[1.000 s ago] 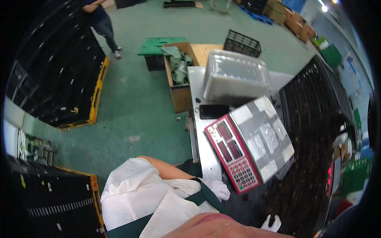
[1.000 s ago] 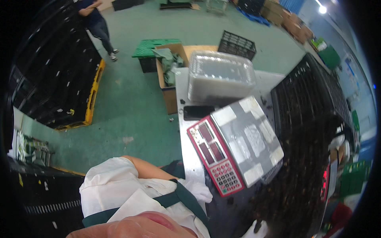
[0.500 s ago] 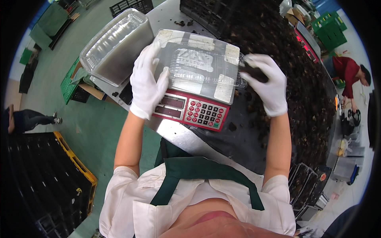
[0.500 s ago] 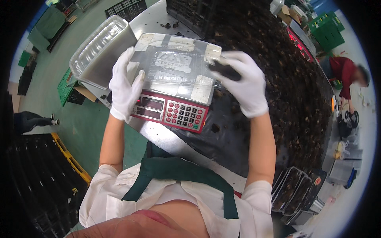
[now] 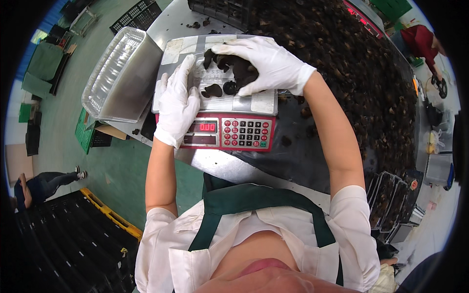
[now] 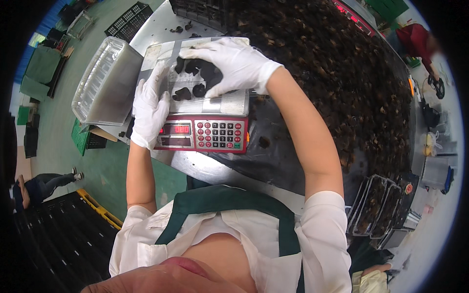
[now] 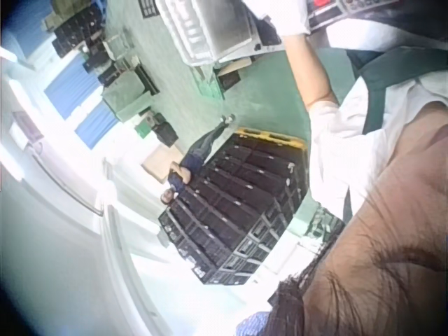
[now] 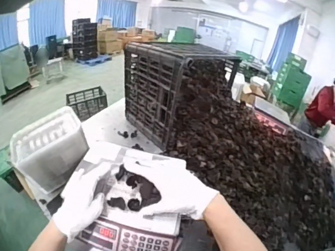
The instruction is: The person weighs dried black fungus on a digital scale, placing portions into clear plastic trays. They repeatedly adjust the amount to reach a target weight, then move the filled trays to a stack on the right side of the table.
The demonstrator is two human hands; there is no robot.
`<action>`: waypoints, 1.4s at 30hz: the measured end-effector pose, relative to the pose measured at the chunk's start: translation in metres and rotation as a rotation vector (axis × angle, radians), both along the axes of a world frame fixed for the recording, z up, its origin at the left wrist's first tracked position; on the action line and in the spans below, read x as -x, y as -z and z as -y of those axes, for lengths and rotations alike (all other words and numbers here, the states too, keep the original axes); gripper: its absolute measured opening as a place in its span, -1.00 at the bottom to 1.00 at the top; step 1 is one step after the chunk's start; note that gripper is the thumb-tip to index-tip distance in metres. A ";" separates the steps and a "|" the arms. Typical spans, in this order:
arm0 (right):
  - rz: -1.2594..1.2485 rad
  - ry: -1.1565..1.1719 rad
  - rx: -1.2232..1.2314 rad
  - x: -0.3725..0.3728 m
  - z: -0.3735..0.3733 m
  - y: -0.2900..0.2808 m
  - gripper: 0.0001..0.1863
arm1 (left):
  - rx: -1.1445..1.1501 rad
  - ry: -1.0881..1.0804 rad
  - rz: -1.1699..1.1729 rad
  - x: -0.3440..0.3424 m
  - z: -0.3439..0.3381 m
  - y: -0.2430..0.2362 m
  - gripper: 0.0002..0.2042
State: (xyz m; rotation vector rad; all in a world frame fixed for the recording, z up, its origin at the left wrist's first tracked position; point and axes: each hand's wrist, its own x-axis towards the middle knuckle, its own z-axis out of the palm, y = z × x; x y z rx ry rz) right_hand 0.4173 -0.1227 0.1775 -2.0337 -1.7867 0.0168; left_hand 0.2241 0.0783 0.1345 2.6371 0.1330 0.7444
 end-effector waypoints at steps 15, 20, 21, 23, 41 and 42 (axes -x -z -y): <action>-0.181 0.081 -0.132 0.000 0.040 0.017 -0.06 | -0.078 0.206 -0.183 -0.053 0.026 -0.019 -0.23; -0.260 0.211 -0.127 -0.001 0.076 0.018 -0.05 | 0.337 0.280 -0.076 -0.046 0.025 -0.025 -0.11; -0.263 0.254 -0.140 0.006 0.080 0.017 -0.06 | 0.298 0.296 -0.051 -0.046 0.021 -0.025 -0.03; -0.289 0.292 -0.140 0.011 0.087 0.012 -0.05 | 0.280 0.311 -0.072 -0.046 0.007 -0.025 0.00; -0.429 1.195 -0.407 0.127 0.291 0.085 -0.52 | -0.133 0.367 0.081 -0.094 0.024 -0.030 -0.59; -0.435 1.196 -0.412 0.131 0.295 0.086 -0.53 | -0.152 0.389 -0.006 -0.102 0.027 -0.027 -0.59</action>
